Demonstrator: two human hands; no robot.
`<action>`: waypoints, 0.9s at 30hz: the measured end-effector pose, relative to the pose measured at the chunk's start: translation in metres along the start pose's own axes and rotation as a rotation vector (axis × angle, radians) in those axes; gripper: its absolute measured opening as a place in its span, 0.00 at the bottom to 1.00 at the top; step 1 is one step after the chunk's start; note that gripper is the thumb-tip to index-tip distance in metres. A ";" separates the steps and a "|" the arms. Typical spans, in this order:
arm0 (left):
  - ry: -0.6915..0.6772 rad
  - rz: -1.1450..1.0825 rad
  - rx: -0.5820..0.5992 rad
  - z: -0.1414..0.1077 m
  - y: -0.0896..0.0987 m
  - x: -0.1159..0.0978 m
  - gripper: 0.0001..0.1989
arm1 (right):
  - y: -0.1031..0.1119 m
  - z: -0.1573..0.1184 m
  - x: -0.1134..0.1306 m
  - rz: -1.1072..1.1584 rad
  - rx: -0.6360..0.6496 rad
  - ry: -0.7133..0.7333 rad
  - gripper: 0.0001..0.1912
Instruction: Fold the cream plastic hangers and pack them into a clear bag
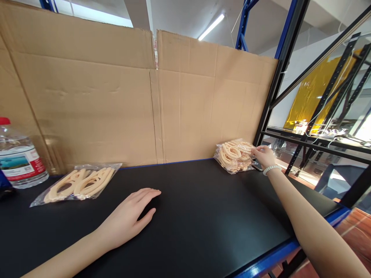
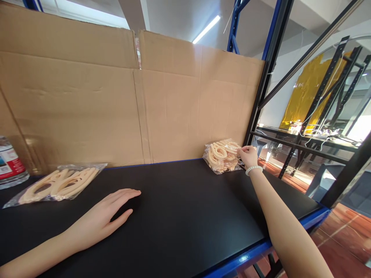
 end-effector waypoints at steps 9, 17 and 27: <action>0.001 -0.056 0.018 0.013 0.000 -0.010 0.18 | 0.008 -0.014 0.021 -0.051 -0.032 0.006 0.10; 0.379 -0.933 -0.034 0.163 -0.063 -0.035 0.17 | 0.006 -0.016 0.030 -0.049 0.009 0.068 0.10; 0.867 -1.466 -0.153 0.307 -0.161 -0.031 0.17 | 0.006 -0.024 0.037 -0.002 -0.013 0.137 0.12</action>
Point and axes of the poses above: each hand's wrist, its own z-axis towards the middle knuckle, its own y-axis out of the back of the hand, x = y × z, the point moved 10 cm from there along z, towards the middle knuckle, and after that the axes turned 14 degrees about -y, right-handed, at the moved point
